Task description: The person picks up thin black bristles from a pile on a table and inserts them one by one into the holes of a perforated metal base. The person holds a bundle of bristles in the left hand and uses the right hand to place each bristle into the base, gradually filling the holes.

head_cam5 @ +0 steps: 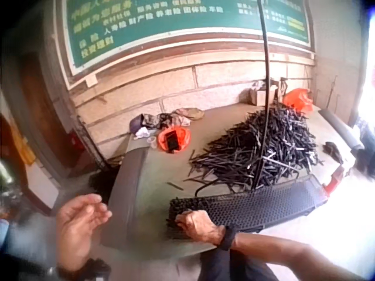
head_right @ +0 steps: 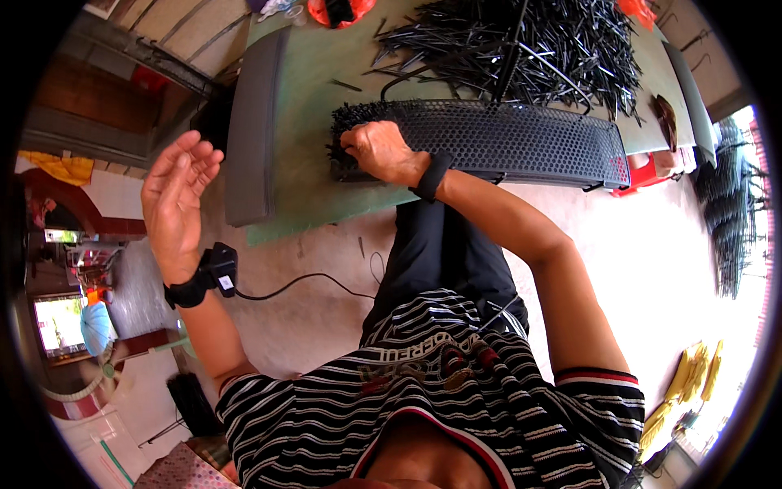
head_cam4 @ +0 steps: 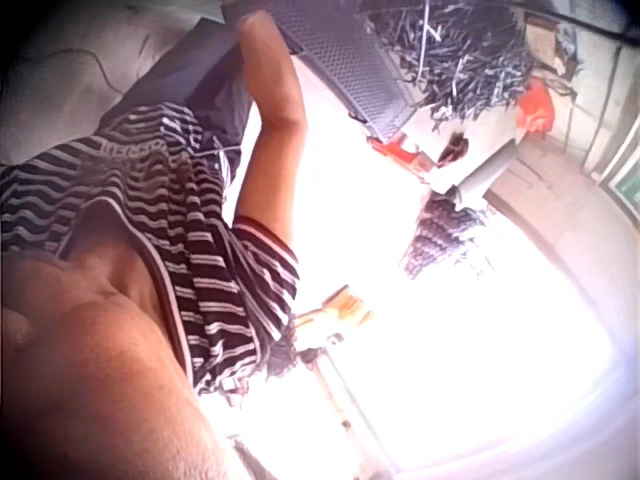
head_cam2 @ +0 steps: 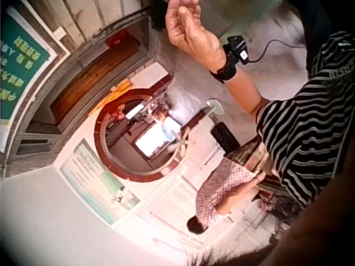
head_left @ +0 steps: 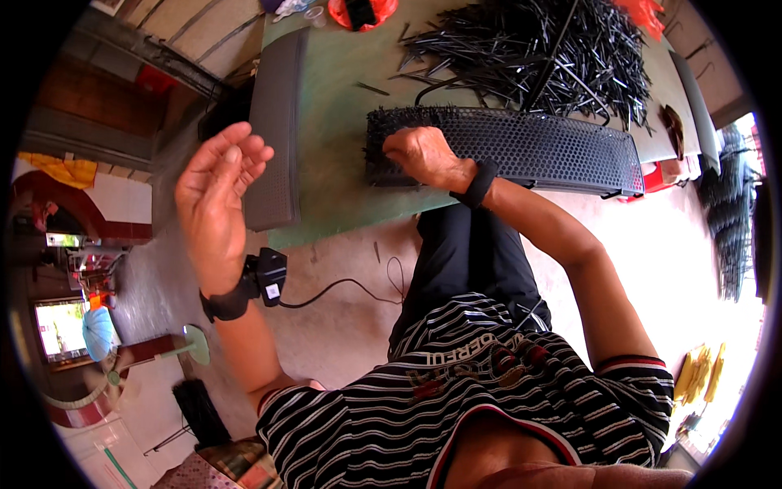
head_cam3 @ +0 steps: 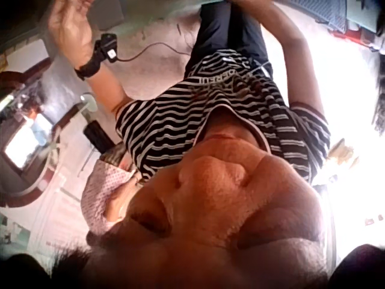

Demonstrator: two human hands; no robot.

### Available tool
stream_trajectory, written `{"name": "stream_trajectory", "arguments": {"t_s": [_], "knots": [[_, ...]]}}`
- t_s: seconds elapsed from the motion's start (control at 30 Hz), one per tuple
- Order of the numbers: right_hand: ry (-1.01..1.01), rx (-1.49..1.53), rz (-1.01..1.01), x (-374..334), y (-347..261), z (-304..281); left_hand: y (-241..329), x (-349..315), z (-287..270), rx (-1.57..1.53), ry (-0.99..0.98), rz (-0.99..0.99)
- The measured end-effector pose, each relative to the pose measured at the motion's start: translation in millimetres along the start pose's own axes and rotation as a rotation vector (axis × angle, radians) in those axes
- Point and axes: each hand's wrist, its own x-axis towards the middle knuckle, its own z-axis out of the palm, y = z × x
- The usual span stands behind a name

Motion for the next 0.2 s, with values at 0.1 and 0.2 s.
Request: {"name": "stream_trajectory", "arguments": {"t_s": [0.1, 0.2], "knots": [[-0.064, -0.039, -0.01, 7.0, -0.6, -2.1, 13.3, 3.2, -13.2, 0.041, 0.007, 0.017], [-0.166, -0.128, 0.032, 13.8, -2.5, -3.7, 21.5, 7.8, -26.8, 0.075, 0.026, 0.023]]}}
